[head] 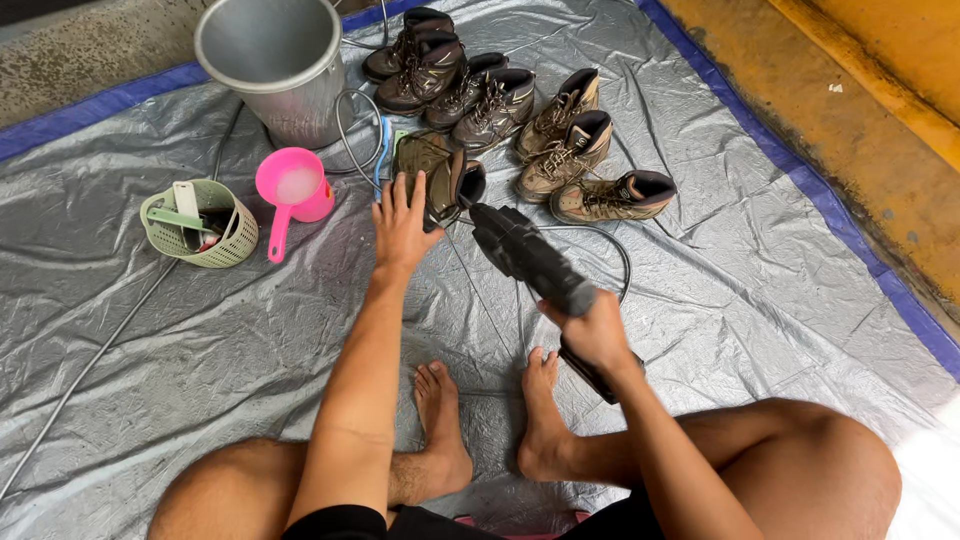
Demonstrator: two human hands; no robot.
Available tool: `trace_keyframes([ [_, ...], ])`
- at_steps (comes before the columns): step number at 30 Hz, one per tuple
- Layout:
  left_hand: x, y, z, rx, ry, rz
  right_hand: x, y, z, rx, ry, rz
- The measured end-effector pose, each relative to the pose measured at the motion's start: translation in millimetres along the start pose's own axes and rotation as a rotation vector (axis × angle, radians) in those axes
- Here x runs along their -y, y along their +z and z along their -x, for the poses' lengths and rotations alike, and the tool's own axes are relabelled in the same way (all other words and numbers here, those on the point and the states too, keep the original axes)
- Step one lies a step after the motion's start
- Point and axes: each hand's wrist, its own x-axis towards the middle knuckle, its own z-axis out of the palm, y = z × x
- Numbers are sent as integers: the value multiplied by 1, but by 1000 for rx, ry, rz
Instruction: The person uses a power drill with a brush attachment to scrub the exterior of a hiking boot. They hold the boot with one hand and maneuver the drill with the other, cleaning various parts of the shoe's surface.
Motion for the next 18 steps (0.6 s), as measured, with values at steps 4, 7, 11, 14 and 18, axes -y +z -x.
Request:
trace_keyframes([
  [4,19,-20,-9,-28,122,-102,-2,-14,-2,-39,100,-94],
  [7,36,-20,-19,-89,263,-200,11,-23,2,0,115,-70],
  [11,49,-33,-24,-146,379,-265,12,-36,10,25,166,-93],
  [14,58,-42,-21,-167,428,-313,4,-41,14,44,184,-79],
  [18,67,-51,-19,-156,476,-374,12,-47,17,67,205,-73],
])
